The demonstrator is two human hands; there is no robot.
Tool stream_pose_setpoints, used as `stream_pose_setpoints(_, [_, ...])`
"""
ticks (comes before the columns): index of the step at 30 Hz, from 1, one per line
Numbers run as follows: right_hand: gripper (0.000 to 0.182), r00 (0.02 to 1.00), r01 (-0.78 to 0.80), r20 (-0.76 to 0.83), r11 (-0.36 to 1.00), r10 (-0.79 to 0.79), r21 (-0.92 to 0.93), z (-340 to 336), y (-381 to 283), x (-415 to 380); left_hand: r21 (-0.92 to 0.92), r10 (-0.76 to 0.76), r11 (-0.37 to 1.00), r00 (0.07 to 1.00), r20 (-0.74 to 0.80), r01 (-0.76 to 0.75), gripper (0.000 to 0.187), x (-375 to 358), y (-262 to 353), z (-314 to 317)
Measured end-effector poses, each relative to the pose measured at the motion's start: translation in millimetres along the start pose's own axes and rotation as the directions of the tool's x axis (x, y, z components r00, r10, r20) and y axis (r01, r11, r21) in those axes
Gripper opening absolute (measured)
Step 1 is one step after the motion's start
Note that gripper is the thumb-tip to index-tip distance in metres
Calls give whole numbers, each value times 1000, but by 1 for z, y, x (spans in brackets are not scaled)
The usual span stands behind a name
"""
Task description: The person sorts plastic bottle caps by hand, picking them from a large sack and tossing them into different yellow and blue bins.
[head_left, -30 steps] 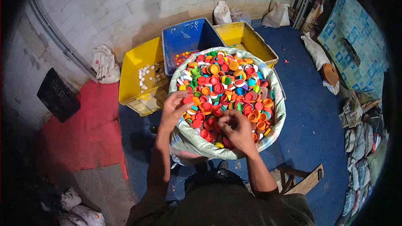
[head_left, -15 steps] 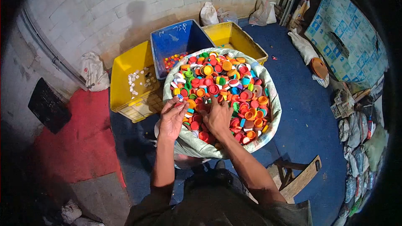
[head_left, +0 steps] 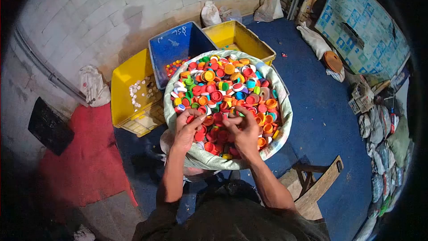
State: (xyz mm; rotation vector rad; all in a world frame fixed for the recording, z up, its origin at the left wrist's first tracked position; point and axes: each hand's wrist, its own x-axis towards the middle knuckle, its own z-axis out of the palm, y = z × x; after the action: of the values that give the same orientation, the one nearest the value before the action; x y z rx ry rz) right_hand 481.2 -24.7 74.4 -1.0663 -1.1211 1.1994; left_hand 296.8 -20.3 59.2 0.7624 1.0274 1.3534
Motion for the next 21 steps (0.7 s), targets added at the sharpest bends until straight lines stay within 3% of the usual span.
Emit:
stream_pose_setpoints(1, [48, 999, 41, -34, 995, -38, 94, -9, -1, -6, 157, 49, 986, 999, 15, -51, 14, 3, 0, 5])
stream_pose_setpoints(3, [46, 993, -78, -69, 967, 97, 242, -30, -26, -26, 453, 132, 879, 989, 63, -146, 15, 8, -1, 13])
stream_pose_setpoints(4, [43, 989, -102, -68, 932, 134, 349, -43, -23, -32, 483, 229, 840, 968, 101, -248, 23, 14, -7, 15])
stream_pose_setpoints(7, [37, 968, -179, -42, 803, 246, 569, -59, -36, -53, 840, 193, 489, 969, 157, -234, 30, 13, 12, 27])
stream_pose_setpoints(8, [35, 961, -199, -29, 756, 276, 623, -62, -42, -59, 831, 202, 484, 959, 197, -273, 41, 17, 9, 26])
stream_pose_setpoints(11, [36, 943, -240, 25, 624, 333, 743, -76, -34, -74, 864, 310, 351, 915, 258, -362, 47, 28, -8, 25])
stream_pose_setpoints(16, [24, 916, -256, 52, 480, 398, 839, -82, -35, -80, 928, 173, 277, 963, 208, -250, 55, 31, -8, 39])
stream_pose_setpoints(19, [16, 940, -236, -14, 681, 340, 694, -88, -29, -72, 927, 183, 282, 962, 202, -248, 55, 29, -8, 43])
stream_pose_setpoints(20, [12, 929, -222, -132, 806, 345, 549, -90, -36, -70, 918, 192, 307, 961, 199, -251, 52, 29, -8, 43])
stream_pose_setpoints(21, [13, 941, -136, -235, 908, 244, 396, -92, -34, -66, 912, 208, 315, 956, 205, -264, 51, 29, -9, 41])
